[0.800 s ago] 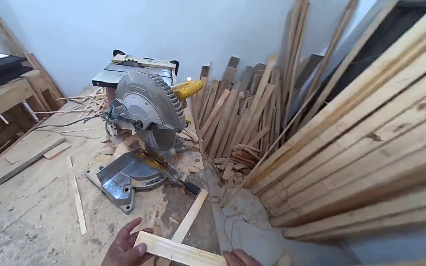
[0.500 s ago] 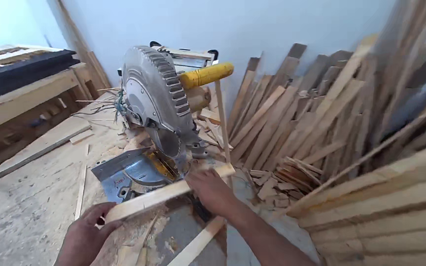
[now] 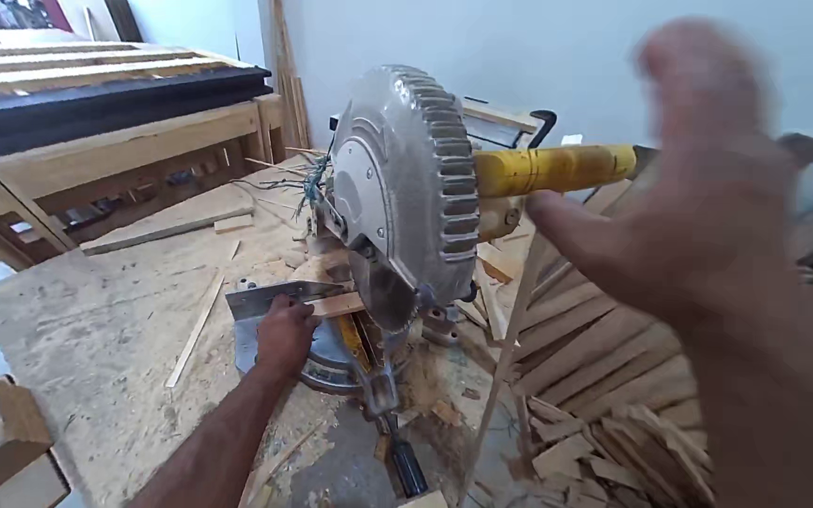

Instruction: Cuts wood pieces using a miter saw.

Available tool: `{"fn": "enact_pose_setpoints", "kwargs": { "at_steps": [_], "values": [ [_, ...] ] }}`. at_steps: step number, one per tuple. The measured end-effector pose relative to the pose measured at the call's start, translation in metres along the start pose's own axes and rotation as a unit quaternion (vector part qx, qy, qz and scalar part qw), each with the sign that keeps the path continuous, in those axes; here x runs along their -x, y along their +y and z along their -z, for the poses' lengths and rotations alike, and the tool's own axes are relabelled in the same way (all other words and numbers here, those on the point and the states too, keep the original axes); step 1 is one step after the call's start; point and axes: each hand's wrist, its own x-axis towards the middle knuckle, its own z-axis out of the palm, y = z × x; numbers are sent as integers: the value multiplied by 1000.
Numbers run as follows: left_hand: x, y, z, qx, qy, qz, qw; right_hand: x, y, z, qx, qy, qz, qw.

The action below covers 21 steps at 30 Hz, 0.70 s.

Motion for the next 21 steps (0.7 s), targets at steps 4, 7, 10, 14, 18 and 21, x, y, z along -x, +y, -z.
{"fn": "enact_pose_setpoints", "kwargs": {
  "at_steps": [4, 7, 10, 14, 18, 21],
  "values": [
    [1, -8, -18, 0, 83, -21, 996, -76, 1, -10, 70, -275, 82, 955],
    [2, -13, -25, -6, 113, -27, 993, -86, -14, -7, 108, -393, 55, 912],
    [1, -16, -27, -24, 115, -33, 993, -64, -16, -15, 110, -380, 51, 917],
    [-1, -18, -29, -30, 124, -43, 991, -27, -15, -28, 130, -340, 42, 930],
    [0, -17, -28, -32, 121, -40, 991, -6, -16, -36, 117, -309, 38, 943],
    [0, -15, -25, -35, 112, -35, 993, 0, -16, -40, 121, -269, 37, 955]
  ]
}}
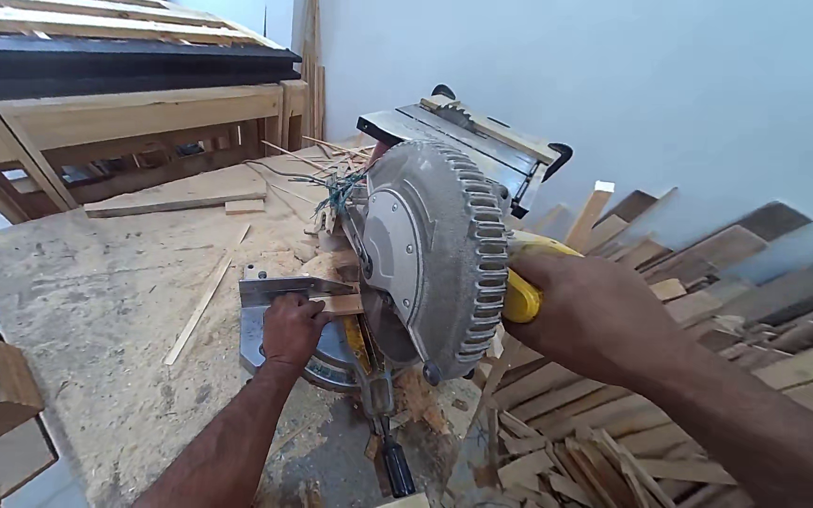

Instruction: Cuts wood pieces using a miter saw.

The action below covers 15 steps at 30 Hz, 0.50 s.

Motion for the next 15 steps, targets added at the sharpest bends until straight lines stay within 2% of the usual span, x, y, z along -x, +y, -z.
{"fn": "enact_pose_setpoints", "kwargs": {
  "at_steps": [4, 10, 15],
  "values": [
    [0, -2, -1, -4, -4, -5, 1000, 4, -3, -7, 13, 32, 0, 999],
    [-2, 0, 2, -4, -17, 6, 1000, 16, -4, -36, -5, 131, 56, 990],
    [-2, -2, 1, 0, -23, 10, 1000, 18, -4, -42, -2, 143, 64, 988]
  ]
}}
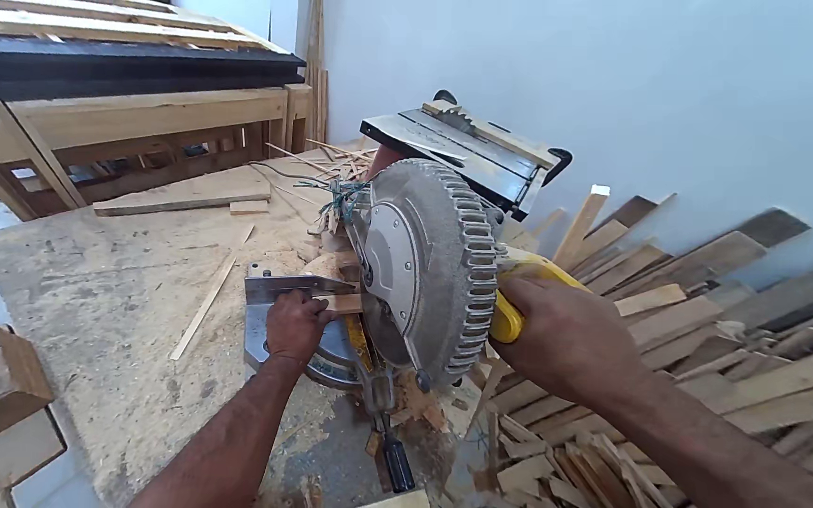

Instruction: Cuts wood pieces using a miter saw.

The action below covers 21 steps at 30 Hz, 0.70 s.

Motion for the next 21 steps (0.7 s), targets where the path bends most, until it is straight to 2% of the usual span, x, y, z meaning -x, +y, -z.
{"fn": "enact_pose_setpoints", "kwargs": {
  "at_steps": [16, 21],
  "values": [
    [-1, 4, 2, -31, -21, 11, 999, 3, 1, -4, 1, 12, 0, 1000],
    [-2, 5, 0, -35, -19, 10, 999, 17, -10, -17, -9, 39, -9, 999]
  ]
}}
